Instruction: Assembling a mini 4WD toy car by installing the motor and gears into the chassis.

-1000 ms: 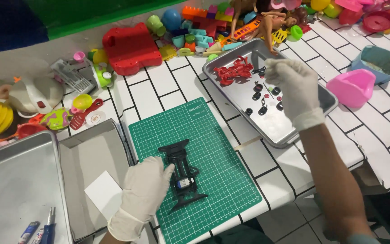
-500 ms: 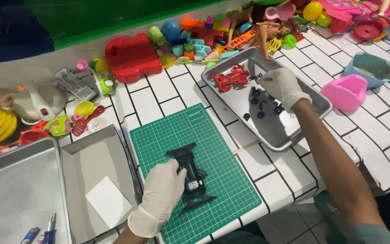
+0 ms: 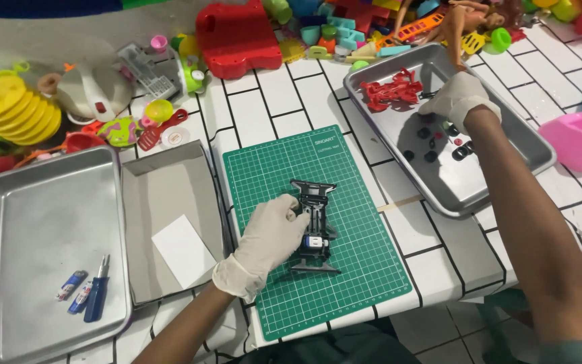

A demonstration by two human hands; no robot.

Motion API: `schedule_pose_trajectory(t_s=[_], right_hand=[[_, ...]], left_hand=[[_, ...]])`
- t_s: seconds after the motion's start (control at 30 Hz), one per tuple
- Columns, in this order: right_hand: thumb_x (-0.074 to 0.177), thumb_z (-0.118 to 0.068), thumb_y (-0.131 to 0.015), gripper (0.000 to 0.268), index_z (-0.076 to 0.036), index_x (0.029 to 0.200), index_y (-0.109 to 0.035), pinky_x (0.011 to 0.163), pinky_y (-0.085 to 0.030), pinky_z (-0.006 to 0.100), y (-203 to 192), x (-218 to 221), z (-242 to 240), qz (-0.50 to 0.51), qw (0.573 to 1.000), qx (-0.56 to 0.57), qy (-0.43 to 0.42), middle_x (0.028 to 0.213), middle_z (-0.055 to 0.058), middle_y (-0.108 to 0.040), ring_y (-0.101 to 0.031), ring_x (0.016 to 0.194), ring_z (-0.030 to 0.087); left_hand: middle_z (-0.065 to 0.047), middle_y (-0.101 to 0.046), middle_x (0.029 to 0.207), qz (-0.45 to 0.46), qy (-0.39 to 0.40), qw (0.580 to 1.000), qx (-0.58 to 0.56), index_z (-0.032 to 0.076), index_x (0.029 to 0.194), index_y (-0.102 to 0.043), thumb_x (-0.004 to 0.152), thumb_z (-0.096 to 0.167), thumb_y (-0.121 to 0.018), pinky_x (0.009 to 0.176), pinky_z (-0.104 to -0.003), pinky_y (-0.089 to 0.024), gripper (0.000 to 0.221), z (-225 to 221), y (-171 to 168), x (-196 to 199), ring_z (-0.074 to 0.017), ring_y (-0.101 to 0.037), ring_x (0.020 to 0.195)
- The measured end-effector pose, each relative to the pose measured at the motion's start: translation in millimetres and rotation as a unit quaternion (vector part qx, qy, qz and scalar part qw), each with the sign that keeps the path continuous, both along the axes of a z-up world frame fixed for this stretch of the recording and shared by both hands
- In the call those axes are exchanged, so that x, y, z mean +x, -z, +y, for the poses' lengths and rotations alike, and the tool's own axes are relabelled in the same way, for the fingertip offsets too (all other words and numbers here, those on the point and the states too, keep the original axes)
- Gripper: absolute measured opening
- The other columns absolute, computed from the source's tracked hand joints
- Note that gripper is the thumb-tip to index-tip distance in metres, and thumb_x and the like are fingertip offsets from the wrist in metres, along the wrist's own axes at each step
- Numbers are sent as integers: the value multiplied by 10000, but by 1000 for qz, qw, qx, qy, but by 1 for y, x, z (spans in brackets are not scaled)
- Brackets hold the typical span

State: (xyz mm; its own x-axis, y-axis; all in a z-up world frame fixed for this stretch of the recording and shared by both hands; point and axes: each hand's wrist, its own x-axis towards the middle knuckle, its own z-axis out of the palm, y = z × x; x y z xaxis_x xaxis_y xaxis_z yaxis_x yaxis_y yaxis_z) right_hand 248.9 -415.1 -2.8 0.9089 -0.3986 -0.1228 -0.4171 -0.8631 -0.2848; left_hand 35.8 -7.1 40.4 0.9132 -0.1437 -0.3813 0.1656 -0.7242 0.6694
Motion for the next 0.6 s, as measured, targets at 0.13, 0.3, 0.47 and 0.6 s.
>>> schedule_pose_trajectory(t_s=[0.13, 0.3, 0.47, 0.6], right_hand=[[629, -372, -951, 675, 55, 1114, -758, 893, -568, 515, 2, 3, 11, 0, 1000, -26, -7, 1115, 297, -740, -690, 1091, 447], [761, -377, -849, 622, 56, 1195, -742, 923, -560, 540, -8, -10, 25, 15, 998, -49, -20, 1184, 314, -723, -659, 1149, 462], [920, -263, -683, 491, 102, 1247, -707, 961, -547, 520, -48, -46, 63, 32, 997, -60, -32, 1193, 339, -709, -661, 1157, 489], [946, -298, -624, 409, -10, 1203, -760, 945, -544, 533, -6, -27, 35, -11, 998, -52, -21, 1123, 303, -738, -669, 1127, 488]], left_hand=[[-37, -752, 884, 58, -2, 998, -39, 90, 1309, -663, 924, 339, -640, 794, -382, -590, 459, -1, -8, 3, -201, -743, 894], [-15, -725, 842, 83, -15, 992, -94, 101, 1307, -656, 897, 299, -597, 784, -356, -592, 458, -5, -19, -3, -166, -716, 842], [-117, -747, 925, 44, -56, 975, -211, 49, 1180, -679, 894, 176, -585, 661, -351, -582, 326, -14, -25, -16, -156, -673, 785], [-153, -705, 876, 7, -48, 960, -276, -9, 1171, -641, 899, 115, -563, 619, -356, -564, 309, -12, 11, -16, -167, -613, 781]])
